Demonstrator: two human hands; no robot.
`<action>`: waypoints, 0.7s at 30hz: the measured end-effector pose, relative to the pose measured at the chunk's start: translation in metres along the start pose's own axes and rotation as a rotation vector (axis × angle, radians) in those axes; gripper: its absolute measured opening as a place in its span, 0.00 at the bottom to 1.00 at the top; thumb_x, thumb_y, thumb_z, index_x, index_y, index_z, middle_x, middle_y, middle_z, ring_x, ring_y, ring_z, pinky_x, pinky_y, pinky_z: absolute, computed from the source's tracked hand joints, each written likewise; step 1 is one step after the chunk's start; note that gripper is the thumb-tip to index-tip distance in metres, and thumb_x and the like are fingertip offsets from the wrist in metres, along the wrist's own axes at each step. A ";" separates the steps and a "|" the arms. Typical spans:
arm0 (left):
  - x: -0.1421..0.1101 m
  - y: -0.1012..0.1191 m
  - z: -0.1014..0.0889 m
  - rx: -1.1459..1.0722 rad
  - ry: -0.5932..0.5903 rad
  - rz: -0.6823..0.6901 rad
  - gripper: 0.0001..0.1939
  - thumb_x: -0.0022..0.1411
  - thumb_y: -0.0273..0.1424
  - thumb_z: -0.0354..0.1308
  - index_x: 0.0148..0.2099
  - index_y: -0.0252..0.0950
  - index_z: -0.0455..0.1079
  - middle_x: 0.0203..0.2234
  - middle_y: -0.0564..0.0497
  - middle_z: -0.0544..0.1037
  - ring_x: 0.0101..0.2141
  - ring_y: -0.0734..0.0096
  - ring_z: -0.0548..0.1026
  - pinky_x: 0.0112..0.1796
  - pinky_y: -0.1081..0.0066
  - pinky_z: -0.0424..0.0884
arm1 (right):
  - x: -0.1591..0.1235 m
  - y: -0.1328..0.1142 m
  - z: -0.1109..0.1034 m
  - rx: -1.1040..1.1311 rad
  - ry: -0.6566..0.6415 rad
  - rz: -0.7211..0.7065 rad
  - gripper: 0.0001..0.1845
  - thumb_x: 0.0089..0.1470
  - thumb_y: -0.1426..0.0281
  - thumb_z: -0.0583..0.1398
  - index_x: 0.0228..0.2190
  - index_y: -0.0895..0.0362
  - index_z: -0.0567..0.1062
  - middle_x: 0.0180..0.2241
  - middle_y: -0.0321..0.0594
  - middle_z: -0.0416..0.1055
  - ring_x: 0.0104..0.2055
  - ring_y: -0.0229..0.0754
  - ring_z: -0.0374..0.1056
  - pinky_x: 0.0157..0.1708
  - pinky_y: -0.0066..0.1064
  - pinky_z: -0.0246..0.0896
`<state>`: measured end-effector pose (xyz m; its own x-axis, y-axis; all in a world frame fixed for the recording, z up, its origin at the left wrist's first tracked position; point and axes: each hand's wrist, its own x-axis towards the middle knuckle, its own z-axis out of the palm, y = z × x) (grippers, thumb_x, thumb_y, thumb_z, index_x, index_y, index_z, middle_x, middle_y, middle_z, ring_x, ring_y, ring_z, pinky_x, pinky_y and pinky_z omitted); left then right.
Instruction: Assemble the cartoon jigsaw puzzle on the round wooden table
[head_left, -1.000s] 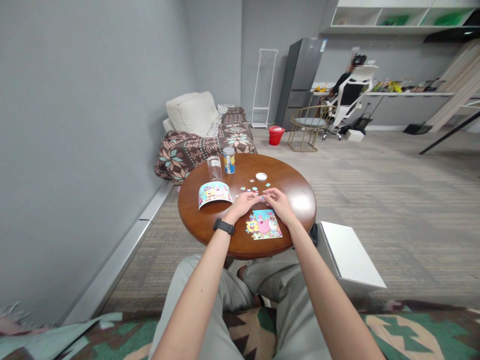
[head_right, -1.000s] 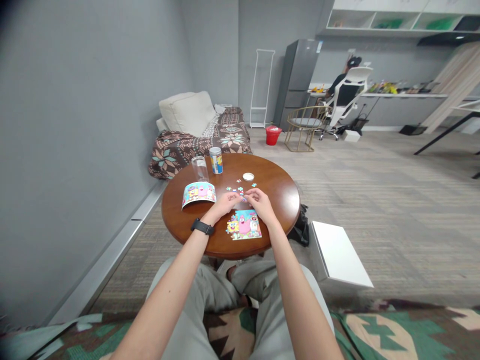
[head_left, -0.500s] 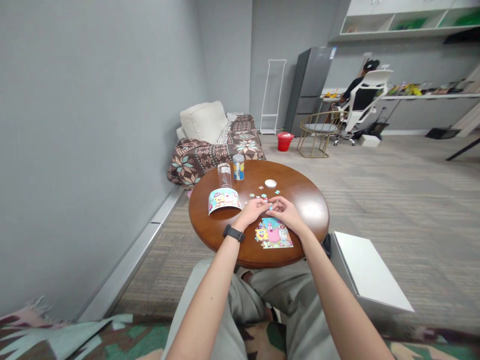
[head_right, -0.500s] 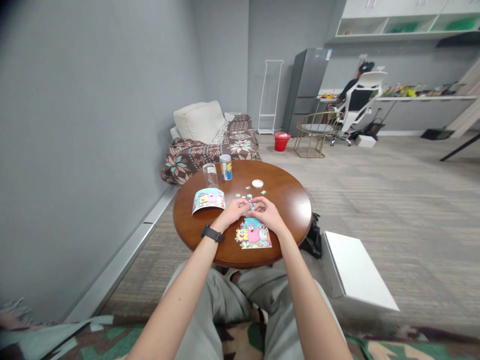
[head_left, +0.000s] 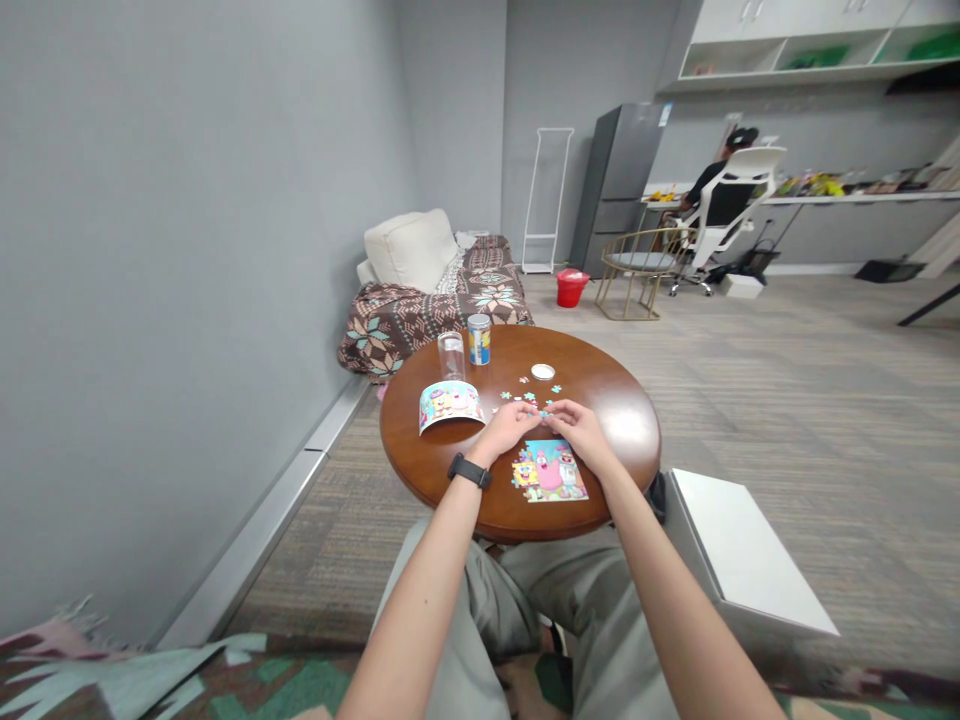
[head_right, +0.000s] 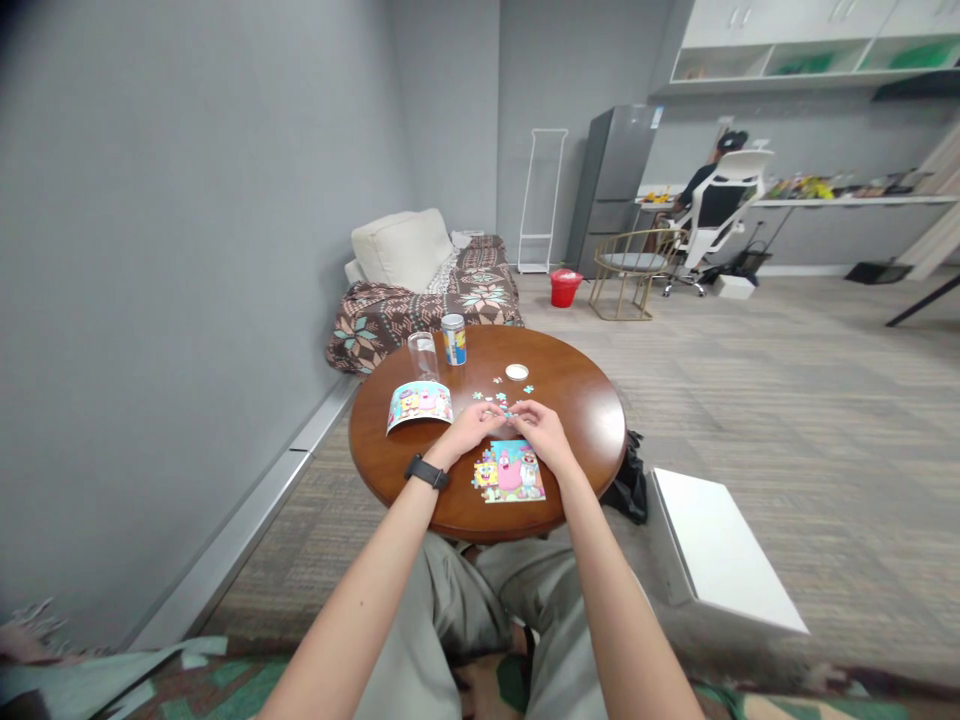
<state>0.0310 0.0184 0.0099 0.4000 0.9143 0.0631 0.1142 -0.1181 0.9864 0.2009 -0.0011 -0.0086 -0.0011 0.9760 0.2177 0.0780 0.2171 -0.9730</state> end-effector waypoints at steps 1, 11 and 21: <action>0.000 -0.001 0.000 0.008 -0.004 0.004 0.21 0.52 0.46 0.67 0.34 0.32 0.71 0.15 0.61 0.61 0.19 0.80 0.56 0.24 0.74 0.50 | 0.000 0.001 -0.001 -0.029 0.017 -0.020 0.21 0.40 0.53 0.69 0.29 0.55 0.75 0.29 0.40 0.75 0.32 0.44 0.71 0.34 0.35 0.67; -0.001 0.004 0.001 -0.009 0.007 0.013 0.18 0.52 0.42 0.68 0.32 0.31 0.73 0.14 0.62 0.59 0.20 0.79 0.57 0.25 0.74 0.52 | 0.001 0.003 -0.003 -0.105 0.079 -0.077 0.19 0.40 0.54 0.70 0.27 0.55 0.77 0.30 0.41 0.76 0.32 0.43 0.70 0.37 0.37 0.66; -0.002 0.005 0.002 -0.066 0.000 0.008 0.14 0.55 0.38 0.66 0.30 0.33 0.70 0.18 0.58 0.67 0.23 0.77 0.64 0.29 0.74 0.58 | -0.004 -0.007 0.002 0.003 -0.020 0.041 0.23 0.41 0.52 0.69 0.32 0.56 0.76 0.22 0.38 0.74 0.23 0.40 0.69 0.24 0.31 0.63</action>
<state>0.0325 0.0153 0.0142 0.4004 0.9135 0.0714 0.0509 -0.0999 0.9937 0.1988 -0.0070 -0.0031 -0.0180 0.9842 0.1760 0.0750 0.1768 -0.9814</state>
